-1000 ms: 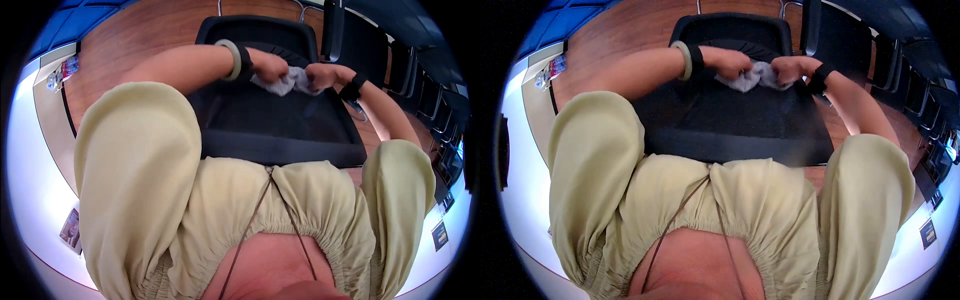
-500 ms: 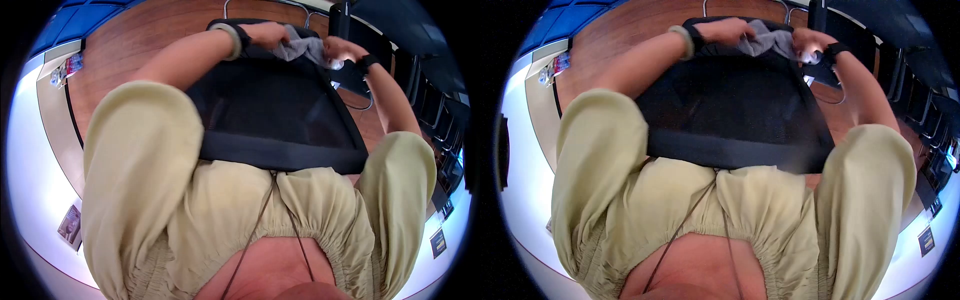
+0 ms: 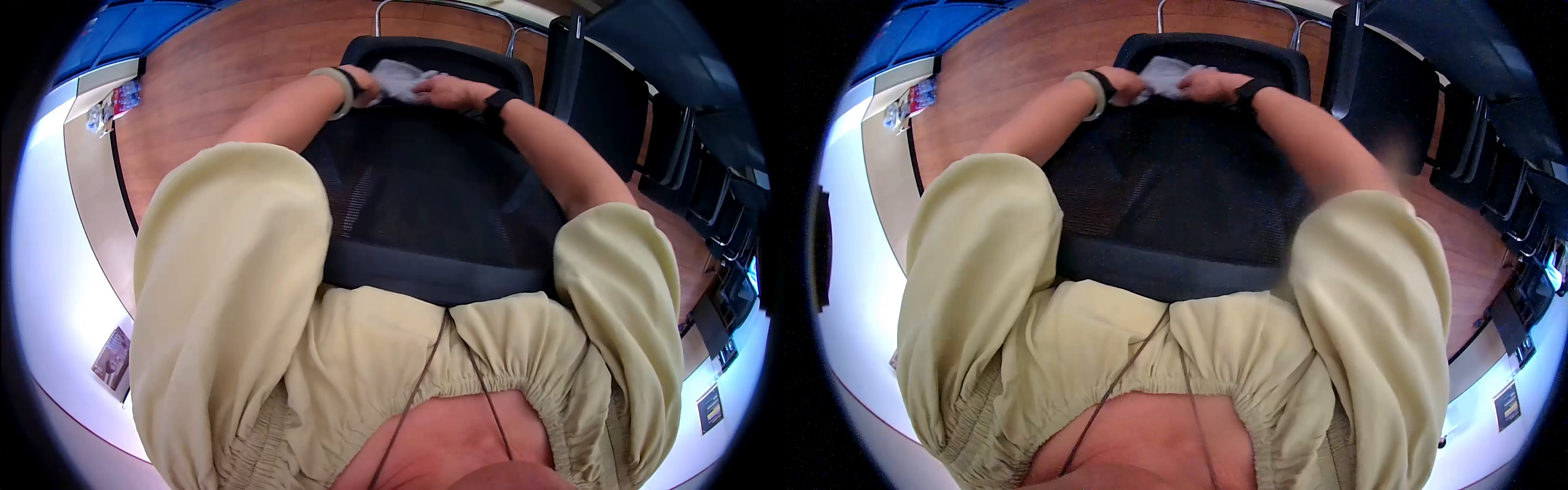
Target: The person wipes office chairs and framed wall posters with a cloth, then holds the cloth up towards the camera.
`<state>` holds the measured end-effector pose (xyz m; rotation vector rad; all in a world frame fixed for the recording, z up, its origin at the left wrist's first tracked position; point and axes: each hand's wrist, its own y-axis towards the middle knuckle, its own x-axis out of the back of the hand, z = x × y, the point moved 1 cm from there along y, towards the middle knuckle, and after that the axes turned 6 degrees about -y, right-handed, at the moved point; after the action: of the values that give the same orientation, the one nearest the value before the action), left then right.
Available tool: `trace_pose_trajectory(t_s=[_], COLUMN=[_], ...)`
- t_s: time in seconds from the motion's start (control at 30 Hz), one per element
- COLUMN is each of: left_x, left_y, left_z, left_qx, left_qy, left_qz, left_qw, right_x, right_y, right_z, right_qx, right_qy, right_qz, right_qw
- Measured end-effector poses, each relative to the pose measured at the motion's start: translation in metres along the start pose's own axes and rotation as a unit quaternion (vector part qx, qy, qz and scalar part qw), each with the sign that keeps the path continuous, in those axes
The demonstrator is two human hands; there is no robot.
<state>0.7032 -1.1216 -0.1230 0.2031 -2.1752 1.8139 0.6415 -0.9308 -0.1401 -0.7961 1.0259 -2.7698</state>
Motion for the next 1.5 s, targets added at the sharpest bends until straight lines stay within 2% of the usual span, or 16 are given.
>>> trace_pose_trajectory(t_s=[0.03, 0.07, 0.13, 0.27, 0.33, 0.4, 0.5, 0.67, 0.73, 0.8, 0.87, 1.0, 1.2, 1.3, 1.4, 1.5], left_x=[-0.017, 0.004, 0.009, 0.03, 0.054, 0.071, 0.107, 0.115, 0.102, 0.087, 0.073, 0.064, 0.027, 0.006, 0.007, -0.022], left_y=[0.013, -0.018, -0.048, -0.016, 0.008, 0.05, 0.054, 0.081, 0.104, 0.113, 0.117, 0.086, 0.063, 0.056, 0.036, 0.059], left_z=[0.024, 0.005, 0.001, -0.005, -0.011, -0.014, -0.052, -0.084, -0.077, -0.054, -0.025, 0.029, 0.094, 0.105, 0.091, 0.115], left_qx=[-0.023, 0.037, 0.054, -0.02, -0.051, -0.169, -0.177, -0.171, -0.144, -0.091, -0.044, 0.035, 0.197, 0.241, 0.254, 0.299], left_qy=[0.047, 0.063, -0.009, -0.146, -0.177, -0.17, -0.169, -0.005, 0.037, 0.039, 0.019, 0.109, 0.074, -0.056, -0.092, -0.296], left_qz=[0.044, 0.113, -0.01, -0.027, -0.079, -0.281, -0.448, -0.398, -0.389, -0.385, -0.385, -0.344, -0.245, -0.278, -0.104, -0.224], left_qw=[0.998, 0.991, 0.998, 0.989, 0.98, 0.929, 0.86, 0.901, 0.909, 0.918, 0.921, 0.932, 0.947, 0.928, 0.957, 0.879], right_x=[-0.01, -0.013, -0.006, 0.024, 0.051, 0.073, 0.088, 0.029, 0.005, 0.002, 0.003, 0.027, 0.035, 0.033, 0.029, 0.034], right_y=[0.011, 0.018, 0.029, 0.008, -0.018, -0.033, -0.075, -0.09, -0.058, -0.027, -0.007, 0.033, 0.053, 0.048, 0.047, 0.042], right_z=[0.011, 0.016, 0.01, -0.009, -0.024, -0.071, -0.153, -0.233, -0.247, -0.24, -0.215, -0.158, -0.102, -0.107, -0.13, -0.139], right_qx=[0.032, 0.065, 0.043, -0.044, -0.053, -0.097, -0.161, -0.298, -0.212, -0.281, -0.253, -0.122, -0.145, -0.146, -0.128, -0.104], right_qy=[-0.02, -0.04, 0.003, 0.061, -0.058, -0.094, -0.099, -0.022, 0.012, -0.042, -0.061, -0.083, -0.066, -0.057, -0.041, -0.053], right_qz=[-0.029, -0.06, -0.04, 0.013, -0.016, -0.123, -0.324, -0.264, -0.296, -0.205, -0.222, -0.16, -0.134, -0.152, -0.177, -0.2], right_qw=[0.999, 0.995, 0.998, 0.997, 0.997, 0.983, 0.927, 0.917, 0.931, 0.937, 0.94, 0.976, 0.978, 0.976, 0.975, 0.973])
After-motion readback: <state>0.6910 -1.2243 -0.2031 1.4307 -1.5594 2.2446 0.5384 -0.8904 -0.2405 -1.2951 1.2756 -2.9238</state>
